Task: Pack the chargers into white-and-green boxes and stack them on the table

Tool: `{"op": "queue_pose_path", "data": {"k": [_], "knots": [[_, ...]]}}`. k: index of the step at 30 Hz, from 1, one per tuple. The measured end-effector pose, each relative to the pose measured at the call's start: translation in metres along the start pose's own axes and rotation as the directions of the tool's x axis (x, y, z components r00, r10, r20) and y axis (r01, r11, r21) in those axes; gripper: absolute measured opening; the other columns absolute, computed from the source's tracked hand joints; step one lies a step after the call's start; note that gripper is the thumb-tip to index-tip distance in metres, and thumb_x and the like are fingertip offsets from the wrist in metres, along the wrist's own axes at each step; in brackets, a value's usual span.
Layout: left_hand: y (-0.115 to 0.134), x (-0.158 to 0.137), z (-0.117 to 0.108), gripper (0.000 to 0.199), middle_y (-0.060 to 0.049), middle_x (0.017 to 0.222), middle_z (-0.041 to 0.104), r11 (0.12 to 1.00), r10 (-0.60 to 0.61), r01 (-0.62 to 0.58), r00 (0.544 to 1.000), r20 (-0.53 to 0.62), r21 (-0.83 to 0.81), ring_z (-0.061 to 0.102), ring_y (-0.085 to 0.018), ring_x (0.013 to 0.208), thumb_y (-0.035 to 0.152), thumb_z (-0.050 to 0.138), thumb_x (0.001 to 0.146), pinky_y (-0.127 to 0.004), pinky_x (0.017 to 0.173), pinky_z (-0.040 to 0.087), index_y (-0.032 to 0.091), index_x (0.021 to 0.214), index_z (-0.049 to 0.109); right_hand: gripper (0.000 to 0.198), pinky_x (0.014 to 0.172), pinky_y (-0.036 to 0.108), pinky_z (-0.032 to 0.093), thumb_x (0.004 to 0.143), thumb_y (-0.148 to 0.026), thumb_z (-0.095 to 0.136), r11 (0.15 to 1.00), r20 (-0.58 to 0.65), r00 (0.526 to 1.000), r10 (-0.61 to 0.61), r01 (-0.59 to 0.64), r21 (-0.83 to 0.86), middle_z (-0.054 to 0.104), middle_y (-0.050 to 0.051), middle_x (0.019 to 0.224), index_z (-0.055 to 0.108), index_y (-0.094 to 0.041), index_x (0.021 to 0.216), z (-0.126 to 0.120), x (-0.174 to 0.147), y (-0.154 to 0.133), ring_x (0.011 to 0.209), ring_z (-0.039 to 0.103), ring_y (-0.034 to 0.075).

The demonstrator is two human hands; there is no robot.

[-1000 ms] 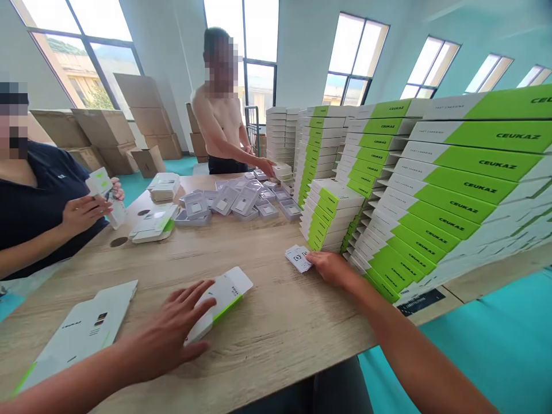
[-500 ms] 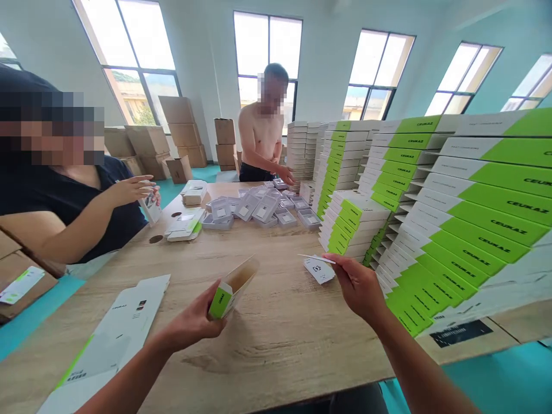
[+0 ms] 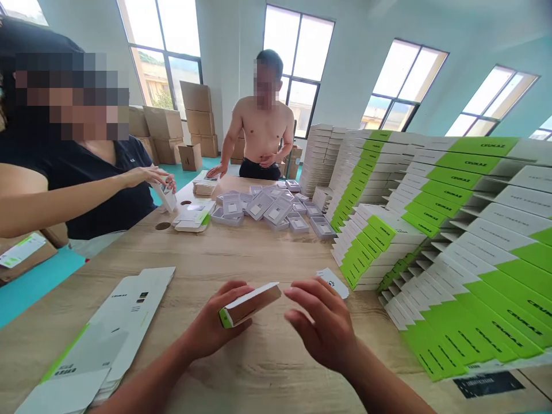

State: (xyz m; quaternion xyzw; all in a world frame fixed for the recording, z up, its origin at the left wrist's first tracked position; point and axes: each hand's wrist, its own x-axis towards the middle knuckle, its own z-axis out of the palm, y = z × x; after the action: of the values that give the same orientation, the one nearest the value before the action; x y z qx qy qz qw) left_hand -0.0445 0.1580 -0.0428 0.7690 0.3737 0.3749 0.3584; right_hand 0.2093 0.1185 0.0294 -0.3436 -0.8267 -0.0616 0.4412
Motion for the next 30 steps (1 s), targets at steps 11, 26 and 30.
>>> {"op": "queue_pose_path", "data": {"k": [11,26,30], "knots": [[-0.035,-0.001,-0.001,0.046,-0.003,0.12,0.075,0.989,-0.141,0.126,0.955,-0.26,-0.073,0.075,-0.022,0.098,0.032,0.077,0.08,-0.031,0.085,0.063,0.031,0.124,0.064,0.088,0.119,0.063,0.026,0.079,-0.005,0.064,0.8,0.557,0.656,0.509,-0.122,-0.587,0.023,0.017,0.169,0.029,-0.021,0.159,0.114,0.134,0.253,0.156,0.016,0.04],[-0.04,0.013,-0.006,0.037,-0.004,0.119,0.074,0.988,-0.154,0.155,0.94,-0.305,-0.023,0.072,-0.023,0.103,0.026,0.067,0.085,-0.034,0.092,0.059,0.028,0.122,0.064,0.09,0.112,0.049,0.034,0.068,-0.024,0.08,0.843,0.698,0.597,0.396,0.066,-0.534,0.054,0.016,0.142,0.046,-0.023,0.152,0.079,0.17,0.259,0.133,0.045,0.037],[-0.05,0.015,-0.02,0.033,-0.009,0.122,0.071,0.963,-0.005,0.142,0.857,-0.515,0.227,0.067,-0.029,0.112,0.026,0.06,0.086,-0.043,0.097,0.055,0.023,0.119,0.063,0.087,0.11,0.045,0.038,0.078,-0.038,0.075,0.841,0.604,0.678,0.419,-0.041,-0.539,0.049,0.014,0.147,0.038,-0.025,0.155,0.04,0.112,0.181,0.133,0.046,0.034]]}}
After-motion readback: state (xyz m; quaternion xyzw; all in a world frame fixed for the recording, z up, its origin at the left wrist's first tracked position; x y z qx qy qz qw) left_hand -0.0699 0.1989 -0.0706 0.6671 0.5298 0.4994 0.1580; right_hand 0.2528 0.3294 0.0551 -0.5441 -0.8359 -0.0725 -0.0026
